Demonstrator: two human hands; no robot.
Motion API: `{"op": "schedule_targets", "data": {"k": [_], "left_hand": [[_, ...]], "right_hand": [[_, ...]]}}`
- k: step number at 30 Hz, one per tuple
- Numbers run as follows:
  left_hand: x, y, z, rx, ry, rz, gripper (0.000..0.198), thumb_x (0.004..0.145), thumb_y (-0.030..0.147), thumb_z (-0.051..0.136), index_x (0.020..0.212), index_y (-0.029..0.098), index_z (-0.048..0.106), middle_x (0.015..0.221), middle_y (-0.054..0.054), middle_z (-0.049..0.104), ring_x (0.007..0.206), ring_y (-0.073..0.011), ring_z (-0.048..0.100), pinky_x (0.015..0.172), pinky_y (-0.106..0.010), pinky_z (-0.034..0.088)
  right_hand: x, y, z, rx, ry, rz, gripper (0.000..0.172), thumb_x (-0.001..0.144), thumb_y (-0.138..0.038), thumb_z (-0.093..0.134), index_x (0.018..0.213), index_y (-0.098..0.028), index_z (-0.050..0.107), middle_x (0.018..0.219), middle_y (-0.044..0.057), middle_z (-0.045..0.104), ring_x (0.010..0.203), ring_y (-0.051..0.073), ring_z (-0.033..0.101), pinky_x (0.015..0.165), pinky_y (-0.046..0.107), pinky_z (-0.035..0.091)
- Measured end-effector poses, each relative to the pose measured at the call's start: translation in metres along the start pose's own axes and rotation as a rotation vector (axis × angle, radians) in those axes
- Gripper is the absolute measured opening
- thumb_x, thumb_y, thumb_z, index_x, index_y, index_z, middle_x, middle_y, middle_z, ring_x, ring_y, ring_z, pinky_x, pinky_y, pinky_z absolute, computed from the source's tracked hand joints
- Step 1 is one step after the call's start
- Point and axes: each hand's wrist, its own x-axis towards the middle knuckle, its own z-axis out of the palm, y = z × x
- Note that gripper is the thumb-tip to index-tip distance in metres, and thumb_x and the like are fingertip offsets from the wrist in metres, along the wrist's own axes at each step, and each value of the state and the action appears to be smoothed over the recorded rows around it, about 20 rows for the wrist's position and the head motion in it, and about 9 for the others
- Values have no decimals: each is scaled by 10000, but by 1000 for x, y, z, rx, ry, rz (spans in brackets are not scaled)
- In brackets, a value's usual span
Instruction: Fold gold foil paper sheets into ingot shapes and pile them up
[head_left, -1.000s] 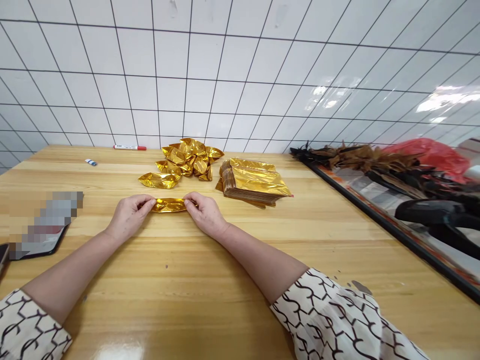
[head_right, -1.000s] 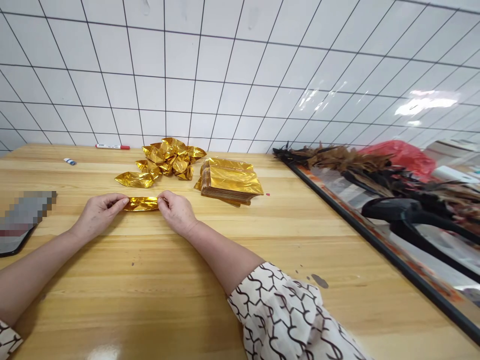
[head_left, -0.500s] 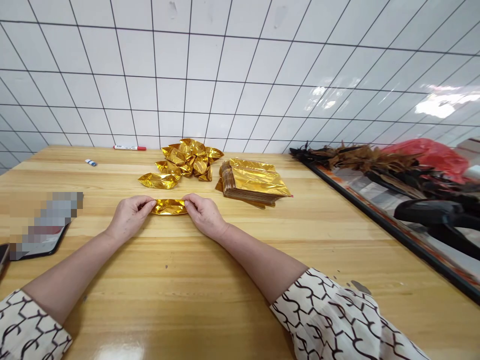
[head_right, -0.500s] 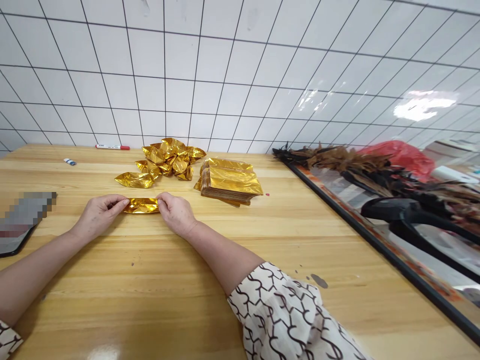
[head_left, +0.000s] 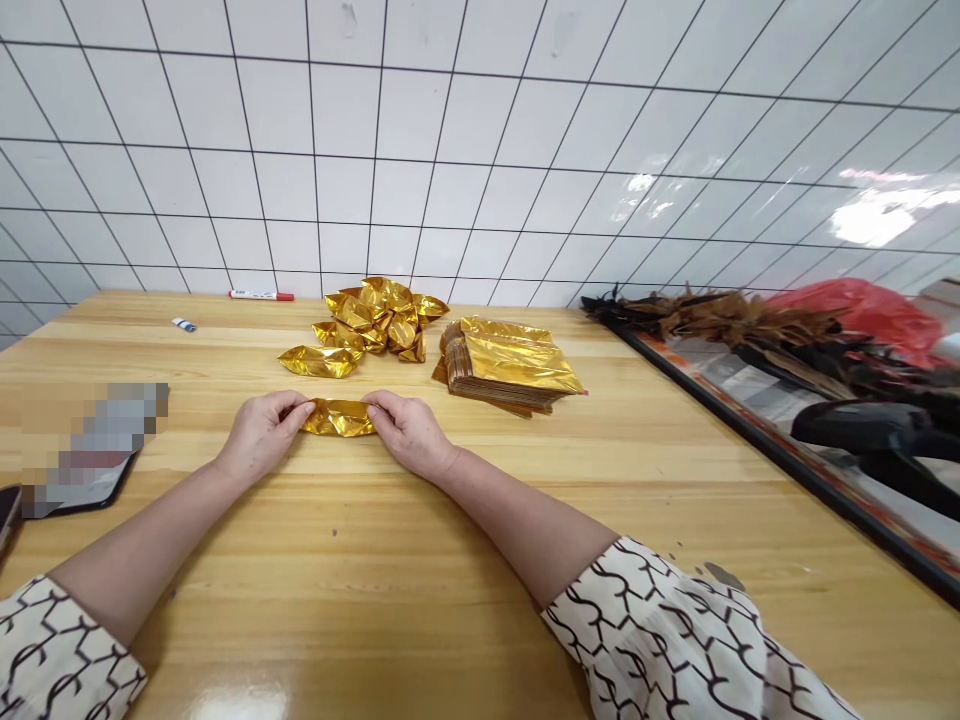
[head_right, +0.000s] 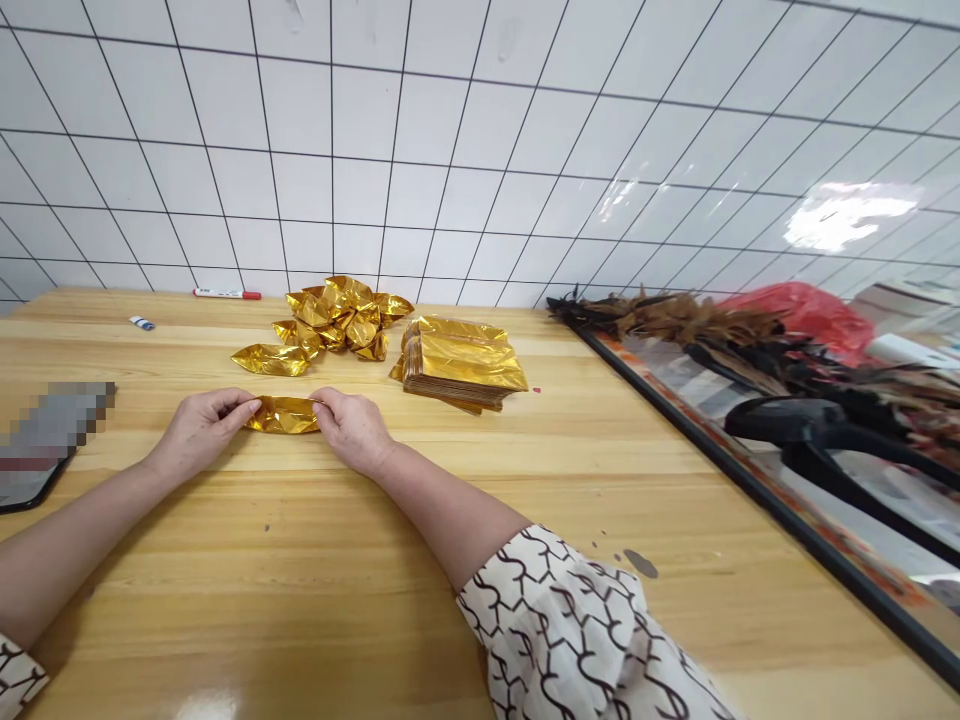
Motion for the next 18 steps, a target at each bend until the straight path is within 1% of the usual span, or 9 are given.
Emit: {"op": "schedule_targets", "data": {"k": [4,13,18], "left_hand": [[0,0,0,-20,-2,6,346,752,488,480,665,197,645,615,-11,654,593,-169,570,601,-273,438],[0,0,2,-19,6,9,352,746,497,470,657,201,639,610,-13,654,592,-171,576,592,-273,433],[0,1,1,-16,-1,-6,349,749,494,475,656,202,642,620,-17,662,604,-176,586,609,-280,443]], "right_hand": [[0,1,1,-5,-7,-10,255,918,-232,449,1036,-211,674,770,20,690,674,163,599,659,258,426],[-1,0,0,-19,-25,-7,261,926,-244,446,1066,-214,665,768,19,689,674,163,597,668,260,423],[-2,-1,0,-21,-33,-22,239,924,-250,464,1052,-233,666,766,10,692,690,164,610,677,257,424]]}}
